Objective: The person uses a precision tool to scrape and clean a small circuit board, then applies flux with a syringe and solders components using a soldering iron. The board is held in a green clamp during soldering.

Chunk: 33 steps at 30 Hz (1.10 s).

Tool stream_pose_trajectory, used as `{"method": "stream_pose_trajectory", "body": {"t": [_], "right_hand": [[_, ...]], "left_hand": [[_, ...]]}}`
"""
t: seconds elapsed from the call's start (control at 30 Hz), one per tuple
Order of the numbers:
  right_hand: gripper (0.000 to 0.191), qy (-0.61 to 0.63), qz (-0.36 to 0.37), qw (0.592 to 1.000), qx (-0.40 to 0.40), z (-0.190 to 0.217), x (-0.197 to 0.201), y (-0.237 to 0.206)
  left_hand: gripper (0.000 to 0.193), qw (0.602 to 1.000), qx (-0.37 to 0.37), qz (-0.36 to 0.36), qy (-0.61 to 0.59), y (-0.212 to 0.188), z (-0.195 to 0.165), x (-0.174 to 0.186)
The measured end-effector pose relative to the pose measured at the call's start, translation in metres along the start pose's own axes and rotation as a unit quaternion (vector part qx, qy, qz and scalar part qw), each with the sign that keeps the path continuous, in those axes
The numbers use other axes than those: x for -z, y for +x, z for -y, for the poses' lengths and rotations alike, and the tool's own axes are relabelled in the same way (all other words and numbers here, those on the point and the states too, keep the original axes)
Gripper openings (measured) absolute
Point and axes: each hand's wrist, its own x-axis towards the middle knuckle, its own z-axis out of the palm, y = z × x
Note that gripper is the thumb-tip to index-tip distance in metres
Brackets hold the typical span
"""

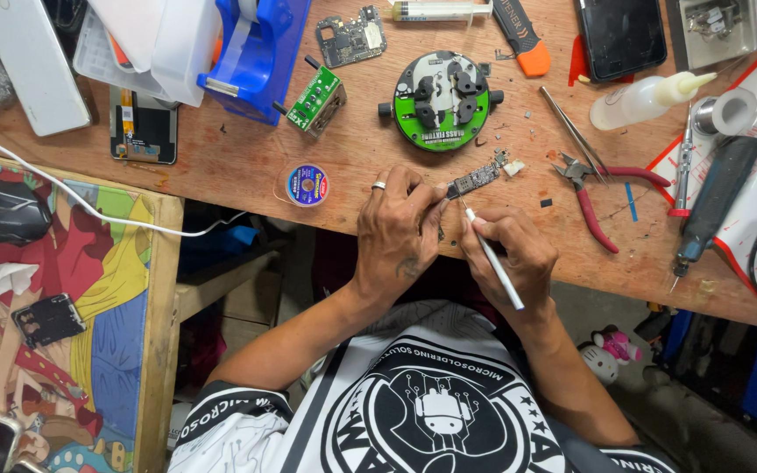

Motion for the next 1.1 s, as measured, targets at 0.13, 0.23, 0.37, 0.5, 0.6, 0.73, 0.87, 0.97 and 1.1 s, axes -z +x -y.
{"method": "stream_pose_trajectory", "body": {"t": [0.13, 0.23, 0.37, 0.5, 0.6, 0.73, 0.87, 0.97, 1.1], "right_hand": [[0.020, 0.014, -0.002, 1.000, -0.015, -0.0007, 0.0003, -0.0004], [0.019, 0.016, 0.000, 1.000, -0.007, -0.0007, -0.0005, -0.0009], [0.020, 0.007, -0.004, 1.000, -0.008, -0.0004, -0.0012, -0.0030], [0.019, 0.012, -0.008, 1.000, -0.005, -0.0017, -0.0020, -0.0040], [0.021, 0.002, -0.007, 1.000, -0.011, -0.0031, -0.0025, -0.0040], [0.020, 0.013, -0.007, 1.000, -0.016, -0.0038, -0.0031, -0.0047], [0.018, 0.000, -0.015, 1.000, -0.002, -0.0020, -0.0046, -0.0071], [0.019, 0.002, -0.012, 1.000, -0.013, -0.0019, -0.0039, -0.0076], [0.020, 0.004, -0.013, 1.000, -0.024, -0.0033, -0.0032, -0.0046]], "left_hand": [[0.013, 1.000, 0.004, 0.004, 0.003, 0.0009, -0.0002, -0.0001], [0.012, 1.000, -0.002, -0.001, 0.004, 0.0016, -0.0004, 0.0005], [0.013, 1.000, -0.001, -0.001, 0.001, 0.0017, -0.0009, 0.0018], [0.012, 1.000, 0.003, 0.000, 0.002, 0.0023, -0.0008, 0.0016], [0.013, 1.000, -0.003, -0.006, -0.001, 0.0015, -0.0006, 0.0013], [0.013, 1.000, -0.001, -0.001, 0.002, 0.0010, -0.0003, 0.0007], [0.013, 1.000, -0.003, -0.002, 0.002, 0.0007, -0.0003, 0.0006], [0.013, 1.000, 0.002, -0.002, -0.001, 0.0012, 0.0001, 0.0001], [0.014, 1.000, 0.000, -0.002, 0.001, 0.0018, 0.0008, -0.0002]]}}
